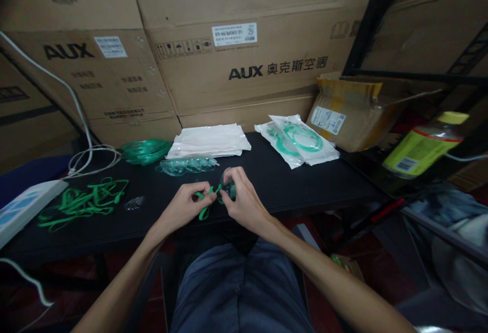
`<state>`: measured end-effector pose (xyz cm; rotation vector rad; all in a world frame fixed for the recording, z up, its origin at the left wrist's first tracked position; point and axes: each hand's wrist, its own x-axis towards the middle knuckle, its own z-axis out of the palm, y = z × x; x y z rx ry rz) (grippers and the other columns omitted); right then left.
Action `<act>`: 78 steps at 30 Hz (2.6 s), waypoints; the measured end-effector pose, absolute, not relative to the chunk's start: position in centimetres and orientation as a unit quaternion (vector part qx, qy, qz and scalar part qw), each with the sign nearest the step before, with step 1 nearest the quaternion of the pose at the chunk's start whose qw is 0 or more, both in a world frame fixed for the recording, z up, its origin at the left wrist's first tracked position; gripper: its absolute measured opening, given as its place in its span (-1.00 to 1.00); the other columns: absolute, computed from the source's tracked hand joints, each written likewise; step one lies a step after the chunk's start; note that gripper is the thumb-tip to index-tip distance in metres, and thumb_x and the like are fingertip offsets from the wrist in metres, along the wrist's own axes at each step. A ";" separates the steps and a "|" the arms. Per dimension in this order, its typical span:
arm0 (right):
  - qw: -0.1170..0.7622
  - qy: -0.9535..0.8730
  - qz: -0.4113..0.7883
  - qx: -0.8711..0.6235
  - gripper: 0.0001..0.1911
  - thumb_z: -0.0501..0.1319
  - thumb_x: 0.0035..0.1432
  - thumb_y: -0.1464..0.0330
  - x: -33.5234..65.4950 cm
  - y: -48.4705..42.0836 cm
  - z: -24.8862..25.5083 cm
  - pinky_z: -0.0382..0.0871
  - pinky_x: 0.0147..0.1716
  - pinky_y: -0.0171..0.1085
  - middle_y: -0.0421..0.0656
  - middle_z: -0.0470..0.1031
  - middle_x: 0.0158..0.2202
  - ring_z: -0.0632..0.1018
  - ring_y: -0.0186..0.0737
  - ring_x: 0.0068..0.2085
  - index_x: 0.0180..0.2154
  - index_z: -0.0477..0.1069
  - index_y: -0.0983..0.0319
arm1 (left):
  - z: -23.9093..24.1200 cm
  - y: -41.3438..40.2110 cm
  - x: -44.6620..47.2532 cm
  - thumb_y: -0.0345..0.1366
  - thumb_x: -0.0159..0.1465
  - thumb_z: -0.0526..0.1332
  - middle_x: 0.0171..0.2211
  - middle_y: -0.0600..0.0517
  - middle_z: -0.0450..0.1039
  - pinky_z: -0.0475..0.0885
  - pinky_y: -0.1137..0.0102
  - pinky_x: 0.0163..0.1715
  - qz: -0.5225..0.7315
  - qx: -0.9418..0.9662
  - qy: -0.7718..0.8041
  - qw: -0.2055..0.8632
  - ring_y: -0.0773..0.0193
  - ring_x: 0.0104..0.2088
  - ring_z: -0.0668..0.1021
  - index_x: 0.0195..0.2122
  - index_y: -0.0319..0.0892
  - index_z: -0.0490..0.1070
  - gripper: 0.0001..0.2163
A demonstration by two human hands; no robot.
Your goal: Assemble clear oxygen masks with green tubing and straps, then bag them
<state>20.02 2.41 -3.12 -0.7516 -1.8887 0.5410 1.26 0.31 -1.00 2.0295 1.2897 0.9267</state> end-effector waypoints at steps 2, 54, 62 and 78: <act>0.491 -0.795 0.211 -0.289 -0.77 0.15 0.20 0.52 20.1 2.3 -3.2 0.36 -0.08 -0.15 -0.11 0.30 -0.18 0.44 -0.10 -0.10 -0.20 0.17 0.12 | -1.0 0.4 1.3 -0.19 0.30 0.19 -0.57 0.17 0.21 0.15 0.49 -0.50 0.351 0.750 0.490 0.274 0.39 -0.52 0.27 -0.54 -0.17 0.28 -0.71; 0.631 -0.748 0.187 -0.082 -0.51 0.27 0.12 0.71 20.3 1.4 -5.2 0.47 0.13 0.19 -0.14 0.30 -0.03 0.55 0.00 0.12 -0.13 0.19 0.08 | -1.2 -0.6 0.6 -0.24 0.27 0.35 -0.49 0.17 0.25 0.09 0.51 -0.61 0.419 0.783 0.339 0.311 0.48 -0.59 0.18 -0.26 -0.21 0.51 -0.86; 0.585 -0.742 0.300 -0.127 -0.65 0.31 0.21 0.57 20.6 1.8 -4.8 0.48 -0.04 -0.04 -0.17 0.35 -0.06 0.60 -0.10 0.00 -0.19 0.21 0.09 | -0.8 -0.7 0.9 -0.18 0.19 0.42 -0.54 0.20 0.24 0.08 0.51 -0.60 0.422 0.761 0.358 0.339 0.46 -0.58 0.19 -0.35 -0.22 0.50 -0.79; 0.587 -0.745 0.277 -0.155 -0.70 0.36 0.20 0.50 20.6 1.8 -4.6 0.49 -0.03 0.00 -0.14 0.42 -0.08 0.59 -0.08 -0.01 -0.23 0.25 0.11 | -1.0 -0.6 0.4 -0.10 0.30 0.26 -0.56 0.13 0.24 0.12 0.48 -0.57 0.403 0.771 0.380 0.314 0.41 -0.55 0.23 -0.51 -0.20 0.36 -0.68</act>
